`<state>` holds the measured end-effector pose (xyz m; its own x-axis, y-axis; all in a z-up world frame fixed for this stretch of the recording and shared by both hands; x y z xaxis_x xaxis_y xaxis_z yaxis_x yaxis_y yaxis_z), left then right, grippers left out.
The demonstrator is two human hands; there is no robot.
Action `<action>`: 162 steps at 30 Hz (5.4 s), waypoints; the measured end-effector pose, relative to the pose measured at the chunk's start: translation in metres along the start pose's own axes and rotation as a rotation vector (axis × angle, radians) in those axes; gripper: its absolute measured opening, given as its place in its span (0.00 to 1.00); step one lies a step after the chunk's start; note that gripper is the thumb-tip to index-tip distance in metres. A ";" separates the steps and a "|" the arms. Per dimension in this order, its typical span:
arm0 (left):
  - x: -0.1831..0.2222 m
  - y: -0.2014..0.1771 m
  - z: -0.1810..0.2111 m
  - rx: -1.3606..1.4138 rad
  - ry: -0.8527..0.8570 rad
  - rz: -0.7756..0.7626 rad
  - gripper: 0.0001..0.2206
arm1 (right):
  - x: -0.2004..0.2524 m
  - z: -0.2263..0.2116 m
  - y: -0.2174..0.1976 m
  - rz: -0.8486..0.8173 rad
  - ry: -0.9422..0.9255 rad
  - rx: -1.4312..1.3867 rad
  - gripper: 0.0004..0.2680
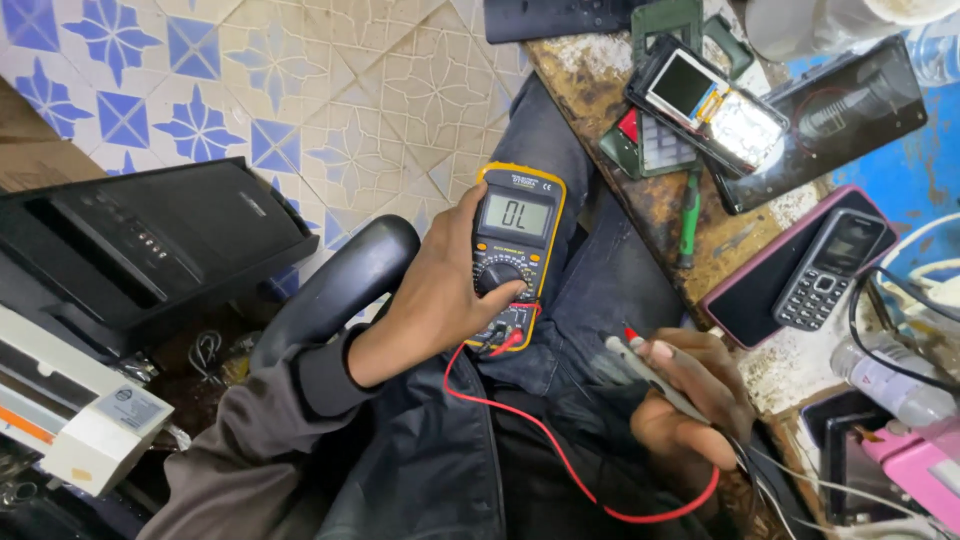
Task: The person uses a multimeter to test electrical continuity and voltage on a disassembled mobile phone. They adjust the multimeter dial, touch probes to the phone's internal components, and use a screwdriver to probe specific points on the circuit board.
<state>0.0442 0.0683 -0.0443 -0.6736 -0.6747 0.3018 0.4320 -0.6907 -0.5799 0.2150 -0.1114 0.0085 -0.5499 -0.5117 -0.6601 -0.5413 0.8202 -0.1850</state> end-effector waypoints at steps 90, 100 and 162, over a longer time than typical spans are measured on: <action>-0.020 -0.057 -0.017 1.004 -0.015 0.008 0.07 | 0.006 -0.001 0.132 -0.370 0.496 0.026 0.10; -0.017 -0.059 -0.012 0.970 0.032 -0.019 0.07 | 0.011 -0.003 0.128 -0.340 0.550 -0.052 0.10; -0.039 -0.061 -0.030 1.243 0.279 -0.122 0.16 | 0.092 0.017 0.086 -0.402 1.061 -0.201 0.31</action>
<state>0.0268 0.1445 -0.0436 -0.7852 -0.6174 0.0474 0.5248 -0.6230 0.5800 0.1287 -0.0830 -0.0805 -0.5213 -0.7629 0.3825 -0.8381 0.5422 -0.0608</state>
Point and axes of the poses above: each hand's wrist, its own x-axis away from the middle knuckle, its own y-axis out of the palm, z = x × y, the point moved 5 cm from there along -x, towards the middle knuckle, and after that the axes turned 2 degrees about z, right-handed, at the moved point
